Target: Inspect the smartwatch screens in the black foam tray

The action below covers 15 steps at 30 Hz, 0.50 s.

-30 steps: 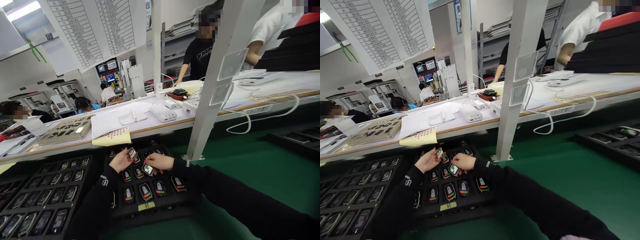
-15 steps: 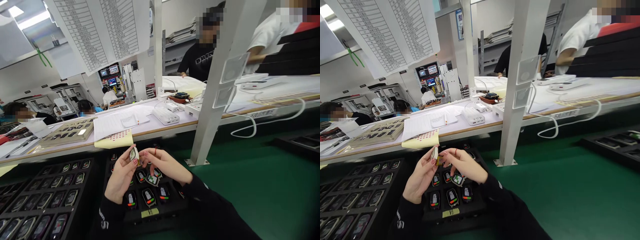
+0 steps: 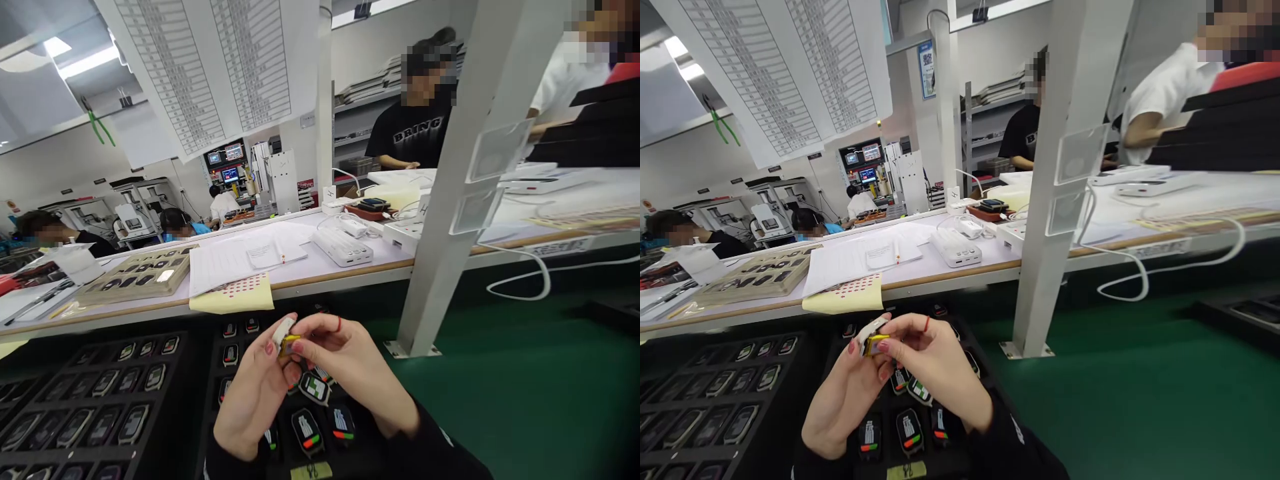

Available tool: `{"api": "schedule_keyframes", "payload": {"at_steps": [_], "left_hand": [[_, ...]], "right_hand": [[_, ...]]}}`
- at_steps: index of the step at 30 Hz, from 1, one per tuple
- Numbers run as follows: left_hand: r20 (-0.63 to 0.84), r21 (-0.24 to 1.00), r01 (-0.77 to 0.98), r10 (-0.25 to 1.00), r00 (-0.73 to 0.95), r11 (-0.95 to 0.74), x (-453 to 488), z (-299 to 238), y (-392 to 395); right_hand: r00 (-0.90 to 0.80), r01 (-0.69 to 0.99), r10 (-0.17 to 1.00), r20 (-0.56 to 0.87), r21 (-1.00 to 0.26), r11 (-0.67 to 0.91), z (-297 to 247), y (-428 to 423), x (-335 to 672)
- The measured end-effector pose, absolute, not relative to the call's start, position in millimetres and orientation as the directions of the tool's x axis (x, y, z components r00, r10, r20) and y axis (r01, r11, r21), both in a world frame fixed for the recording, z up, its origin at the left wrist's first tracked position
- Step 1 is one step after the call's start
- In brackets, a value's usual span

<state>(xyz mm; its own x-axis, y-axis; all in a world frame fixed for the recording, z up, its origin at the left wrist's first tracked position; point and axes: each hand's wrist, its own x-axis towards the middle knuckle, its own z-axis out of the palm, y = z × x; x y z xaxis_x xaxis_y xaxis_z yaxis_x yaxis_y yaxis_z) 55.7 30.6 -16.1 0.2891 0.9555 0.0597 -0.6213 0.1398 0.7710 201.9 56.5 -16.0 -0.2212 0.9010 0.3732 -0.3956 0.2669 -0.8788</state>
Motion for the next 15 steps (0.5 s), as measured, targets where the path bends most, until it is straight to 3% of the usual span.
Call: {"api": "schedule_keyframes", "payload": {"at_steps": [3, 9, 15], "left_hand": [[0.042, 0.725, -0.657, 0.938, 0.343, 0.207, 58, -19, 31], [0.057, 0.702, -0.661, 0.904, 0.425, 0.267, 60, -17, 26], [0.096, 0.714, -0.671, 0.921, 0.377, 0.2, 55, -7, 23]], "right_hand": [[-0.14, -0.382, 0.916, 0.376, -0.874, 0.301, -16, 54, 200], [0.014, -0.254, 0.81, 0.587, -0.781, 0.57, -16, 51, 200], [-0.051, -0.076, 0.86, 0.507, -0.861, 0.503, -14, 58, 215]]}}
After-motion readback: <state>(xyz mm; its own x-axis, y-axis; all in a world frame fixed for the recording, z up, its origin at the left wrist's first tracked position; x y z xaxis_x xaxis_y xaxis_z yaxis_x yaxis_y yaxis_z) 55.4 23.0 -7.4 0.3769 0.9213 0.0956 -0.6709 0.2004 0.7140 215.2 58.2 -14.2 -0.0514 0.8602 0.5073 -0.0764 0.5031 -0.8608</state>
